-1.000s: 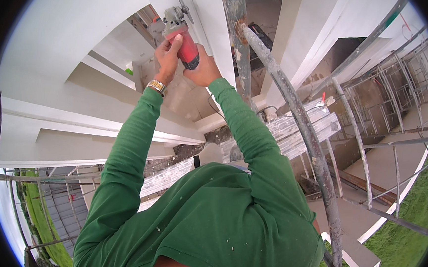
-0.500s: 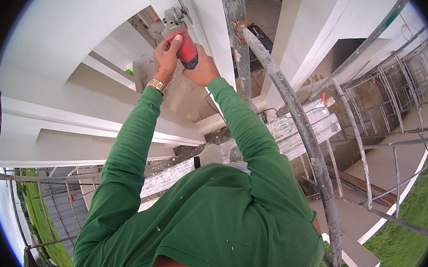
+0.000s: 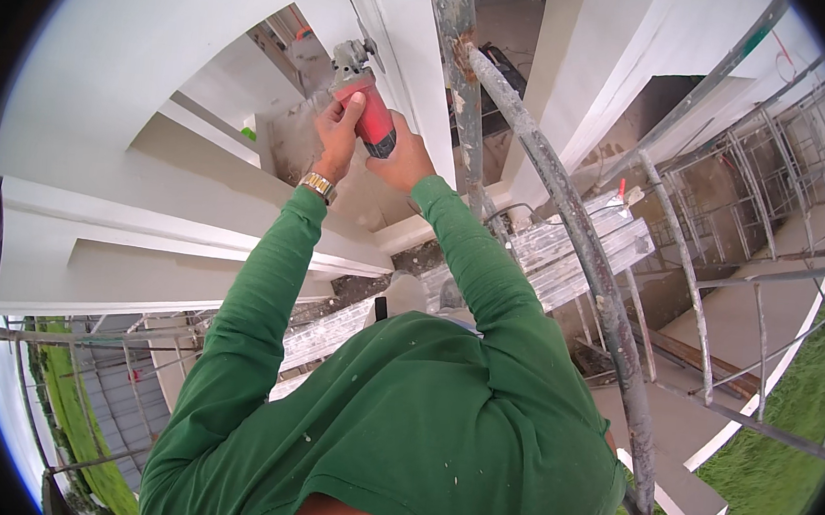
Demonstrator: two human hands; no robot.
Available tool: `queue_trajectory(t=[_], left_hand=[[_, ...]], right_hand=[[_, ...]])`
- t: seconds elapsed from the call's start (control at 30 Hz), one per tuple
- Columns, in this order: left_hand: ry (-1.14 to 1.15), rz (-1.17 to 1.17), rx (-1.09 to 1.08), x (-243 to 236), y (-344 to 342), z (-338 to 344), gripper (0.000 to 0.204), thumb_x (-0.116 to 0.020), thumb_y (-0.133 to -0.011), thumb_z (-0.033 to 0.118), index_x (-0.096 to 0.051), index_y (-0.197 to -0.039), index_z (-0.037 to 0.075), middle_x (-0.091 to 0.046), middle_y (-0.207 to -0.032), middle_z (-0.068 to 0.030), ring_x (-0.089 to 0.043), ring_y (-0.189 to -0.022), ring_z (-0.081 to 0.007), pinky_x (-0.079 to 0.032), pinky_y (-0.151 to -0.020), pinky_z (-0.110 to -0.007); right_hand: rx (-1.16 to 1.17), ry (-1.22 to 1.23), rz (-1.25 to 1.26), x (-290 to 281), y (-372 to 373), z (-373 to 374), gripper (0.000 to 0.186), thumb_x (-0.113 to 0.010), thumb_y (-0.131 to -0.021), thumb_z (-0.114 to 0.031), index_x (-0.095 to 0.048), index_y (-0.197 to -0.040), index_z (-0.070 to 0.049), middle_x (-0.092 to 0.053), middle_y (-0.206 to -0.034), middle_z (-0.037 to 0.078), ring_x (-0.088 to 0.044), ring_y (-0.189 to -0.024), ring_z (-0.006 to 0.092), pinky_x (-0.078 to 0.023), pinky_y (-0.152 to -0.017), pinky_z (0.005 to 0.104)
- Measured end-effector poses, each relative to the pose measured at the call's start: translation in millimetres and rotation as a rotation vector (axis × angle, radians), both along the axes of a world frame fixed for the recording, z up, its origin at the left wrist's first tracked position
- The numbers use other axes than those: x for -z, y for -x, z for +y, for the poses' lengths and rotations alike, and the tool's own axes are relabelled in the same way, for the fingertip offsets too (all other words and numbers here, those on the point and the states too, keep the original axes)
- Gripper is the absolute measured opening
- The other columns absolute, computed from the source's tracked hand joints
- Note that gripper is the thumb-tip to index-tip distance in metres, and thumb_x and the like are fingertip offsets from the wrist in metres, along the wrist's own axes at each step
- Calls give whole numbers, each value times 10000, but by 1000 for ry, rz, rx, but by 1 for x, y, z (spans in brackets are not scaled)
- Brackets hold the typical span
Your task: The person uses a handheld angle grinder to smooth a white wall surface while standing on scaffolding. They move the grinder along the wall and occasionally reposition their hands and body to reach different sections.
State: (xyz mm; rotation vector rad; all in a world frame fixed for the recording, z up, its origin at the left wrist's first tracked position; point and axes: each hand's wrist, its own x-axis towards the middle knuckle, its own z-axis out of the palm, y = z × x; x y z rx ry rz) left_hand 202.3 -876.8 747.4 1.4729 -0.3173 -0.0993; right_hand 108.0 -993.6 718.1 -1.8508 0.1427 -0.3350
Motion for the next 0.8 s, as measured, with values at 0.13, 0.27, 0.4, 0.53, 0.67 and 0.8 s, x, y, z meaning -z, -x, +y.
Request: queue_trajectory(t=[0.13, 0.27, 0.4, 0.53, 0.67, 0.8], left_hand=[[72, 22, 58, 26, 32, 17, 465, -733, -986, 358, -640, -1284, 13, -703, -1116, -38, -653, -924, -98, -545, -816, -278], [70, 147, 22, 51, 76, 36, 476, -759, -966, 309, -609, -1292, -4, -691, -1174, -70, -661, -1018, -130, -540, -903, -301], [175, 306, 21, 55, 99, 60, 476, -784, -943, 270, -600, -1294, 6, -693, -1167, -76, -668, -1028, -145, -543, -915, -315], [260, 411, -33, 58, 110, 76, 450, -792, -921, 205, -609, -1277, 0, -700, -1168, -89, -690, -1001, -172, -574, -865, -328], [333, 613, -56, 78, 122, 98, 389, -769, -907, 143, -629, -1239, -3, -712, -1154, -118, -704, -999, -203, -594, -853, -341], [544, 797, -60, 106, 134, 119, 330, -713, -926, 136, -630, -1219, 9, -699, -1144, -144, -696, -1031, -250, -580, -941, -415]], right_hand=[[-30, -26, -6, 10, 27, 11, 836, -806, -708, -177, -432, -1446, -58, -714, -1099, 243, -713, -1028, 397, -555, -921, 450], [-80, -35, 62, 5, 49, 27, 844, -830, -727, -216, -427, -1444, -29, -709, -1103, 267, -705, -1033, 424, -558, -904, 470], [-160, 27, 70, -2, 60, 45, 808, -823, -744, -244, -450, -1423, -15, -695, -1108, 288, -685, -1029, 462, -553, -874, 501], [-199, 155, 179, 5, 69, 67, 713, -784, -751, -241, -484, -1368, -46, -709, -1037, 268, -681, -979, 477, -542, -861, 527], [-252, 257, 247, 24, 73, 84, 772, -760, -724, -206, -457, -1416, -47, -705, -1036, 257, -675, -979, 472, -534, -855, 550], [-397, 330, 158, 49, 81, 88, 856, -790, -733, -262, -439, -1475, -19, -703, -1107, 273, -684, -1012, 449, -546, -885, 520]])
